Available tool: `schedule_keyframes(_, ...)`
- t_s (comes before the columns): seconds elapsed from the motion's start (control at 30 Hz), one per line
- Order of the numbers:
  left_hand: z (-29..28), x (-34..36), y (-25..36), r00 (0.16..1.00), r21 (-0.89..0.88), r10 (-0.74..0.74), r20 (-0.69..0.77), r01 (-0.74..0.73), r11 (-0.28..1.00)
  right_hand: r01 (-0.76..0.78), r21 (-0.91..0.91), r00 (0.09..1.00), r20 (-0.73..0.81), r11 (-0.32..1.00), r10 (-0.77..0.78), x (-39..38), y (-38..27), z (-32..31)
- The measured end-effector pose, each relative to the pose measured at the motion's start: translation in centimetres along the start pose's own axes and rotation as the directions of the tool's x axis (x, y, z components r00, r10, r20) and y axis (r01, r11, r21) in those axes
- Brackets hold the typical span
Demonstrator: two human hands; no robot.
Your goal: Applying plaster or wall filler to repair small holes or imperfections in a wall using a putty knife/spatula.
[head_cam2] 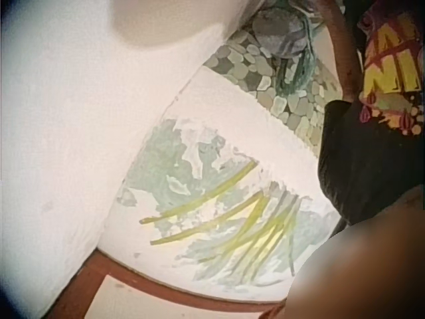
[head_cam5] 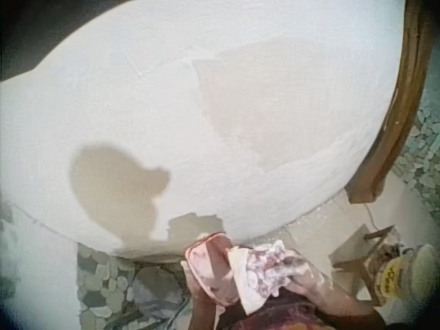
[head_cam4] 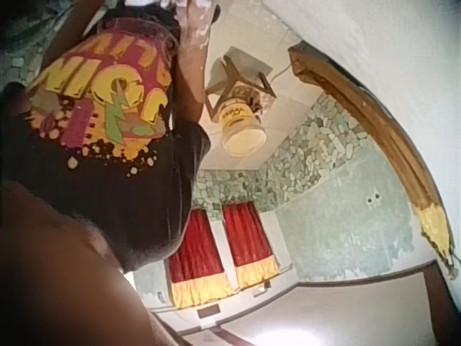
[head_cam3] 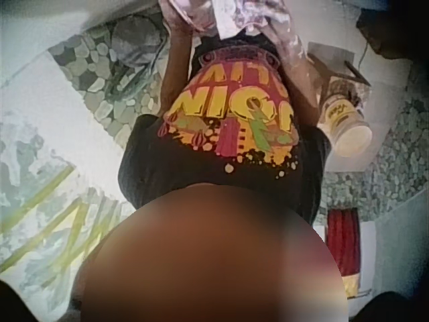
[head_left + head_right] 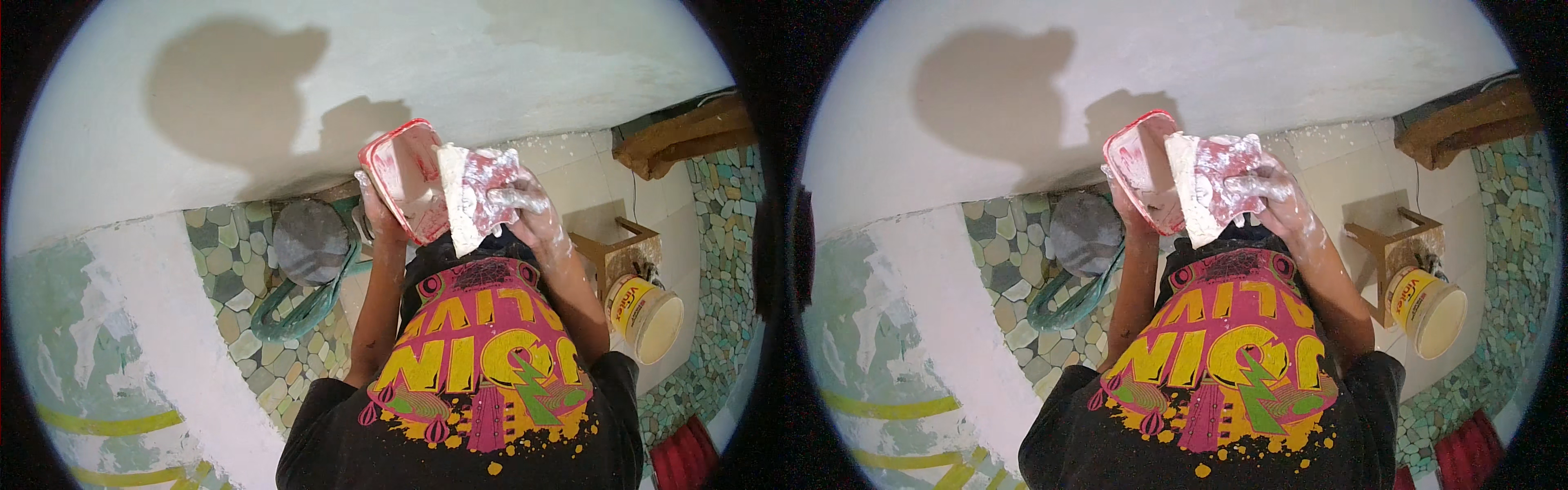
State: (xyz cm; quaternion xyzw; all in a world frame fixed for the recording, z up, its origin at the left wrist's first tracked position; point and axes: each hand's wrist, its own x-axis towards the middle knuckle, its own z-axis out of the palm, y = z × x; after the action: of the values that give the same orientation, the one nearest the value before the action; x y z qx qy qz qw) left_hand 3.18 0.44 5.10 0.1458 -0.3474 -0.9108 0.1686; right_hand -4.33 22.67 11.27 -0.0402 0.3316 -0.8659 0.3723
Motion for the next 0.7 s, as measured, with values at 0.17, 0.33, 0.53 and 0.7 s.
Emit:
schedule_keyframes(0.17,-0.3,-0.3,0.1,0.995,-0.057,0.096,-0.006,-0.097,0.994,0.014,-0.102,0.997,-0.068,0.995,-0.021,-1.6,-2.3,-0.3)
schedule_keyframes(0.33,-4.6,-2.6,-1.1,0.998,-0.312,-0.057,0.013,0.058,0.948,0.115,-0.245,0.969,-0.185,0.963,-0.162,-1.1,-3.5,1.2)
schedule_keyframes(0.53,-6.3,-4.2,-1.9,0.991,-0.466,-0.059,0.116,0.107,0.879,0.268,-0.320,0.884,-0.294,0.909,-0.364,2.2,-5.9,2.7)
schedule_keyframes(0.7,-5.5,-4.3,-1.2,0.995,-0.521,-0.051,0.084,0.088,0.849,0.519,-0.625,0.667,-0.130,0.583,-0.733,6.4,-8.3,5.7)
